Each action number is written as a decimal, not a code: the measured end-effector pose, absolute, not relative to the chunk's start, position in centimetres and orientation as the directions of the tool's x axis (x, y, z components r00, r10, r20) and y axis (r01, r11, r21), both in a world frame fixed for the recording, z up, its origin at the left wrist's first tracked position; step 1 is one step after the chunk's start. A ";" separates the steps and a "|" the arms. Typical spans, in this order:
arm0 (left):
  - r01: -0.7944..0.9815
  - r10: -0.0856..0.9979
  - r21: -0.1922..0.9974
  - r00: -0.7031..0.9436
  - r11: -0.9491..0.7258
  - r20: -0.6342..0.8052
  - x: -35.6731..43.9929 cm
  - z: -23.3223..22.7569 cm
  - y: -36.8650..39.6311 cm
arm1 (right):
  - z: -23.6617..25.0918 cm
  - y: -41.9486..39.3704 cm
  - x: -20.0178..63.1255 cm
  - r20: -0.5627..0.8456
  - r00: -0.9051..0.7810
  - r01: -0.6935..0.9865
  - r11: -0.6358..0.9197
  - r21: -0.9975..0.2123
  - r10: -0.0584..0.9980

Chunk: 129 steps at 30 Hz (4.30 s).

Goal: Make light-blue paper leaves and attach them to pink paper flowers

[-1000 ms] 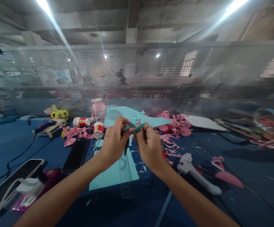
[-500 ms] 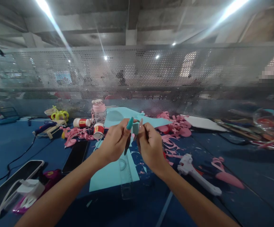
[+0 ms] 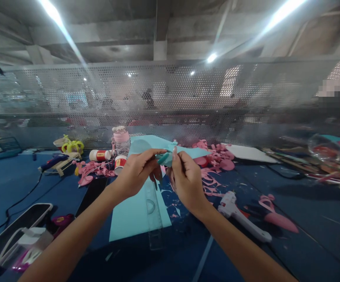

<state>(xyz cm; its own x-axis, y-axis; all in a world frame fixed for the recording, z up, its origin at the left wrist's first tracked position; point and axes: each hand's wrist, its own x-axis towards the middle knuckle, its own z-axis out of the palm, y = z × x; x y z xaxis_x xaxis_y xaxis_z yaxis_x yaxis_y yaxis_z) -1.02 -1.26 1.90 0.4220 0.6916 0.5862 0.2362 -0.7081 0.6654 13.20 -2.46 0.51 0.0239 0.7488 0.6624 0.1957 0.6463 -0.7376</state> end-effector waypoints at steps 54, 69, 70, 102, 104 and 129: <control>0.119 0.898 0.931 0.330 -0.346 0.291 0.3 1.6 -1.8 | 0.0 -2.7 12.6 0.711 0.013 0.404 0.647 -0.647 0.703; 0.144 0.921 0.919 0.196 -0.366 0.337 1.2 0.7 -2.1 | 0.0 -2.9 12.3 0.706 0.031 0.411 0.635 -0.654 0.708; 0.125 0.918 0.923 0.216 -0.364 0.332 1.0 0.9 -2.0 | 0.1 -2.9 12.3 0.707 0.038 0.408 0.635 -0.656 0.706; 0.201 0.895 0.885 0.252 -0.421 0.368 0.6 1.4 -2.0 | 0.3 -2.9 12.6 0.701 -0.004 0.426 0.635 -0.644 0.713; 0.259 0.893 0.858 0.212 -0.443 0.397 0.8 1.1 -2.1 | 0.2 -2.9 12.6 0.696 -0.015 0.413 0.639 -0.649 0.717; 0.148 0.877 0.868 0.169 -0.474 0.450 1.0 1.0 -2.9 | 0.1 -1.9 14.0 0.727 -0.210 0.230 0.756 -0.613 0.653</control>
<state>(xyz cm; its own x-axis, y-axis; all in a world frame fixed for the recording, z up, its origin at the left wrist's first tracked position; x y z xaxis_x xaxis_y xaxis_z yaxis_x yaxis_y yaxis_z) 1.02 -2.90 1.05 0.1694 0.8768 0.4500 0.1483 -0.4741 0.8679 13.97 -1.89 0.06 -0.2104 0.6533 0.7273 0.2303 0.7561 -0.6126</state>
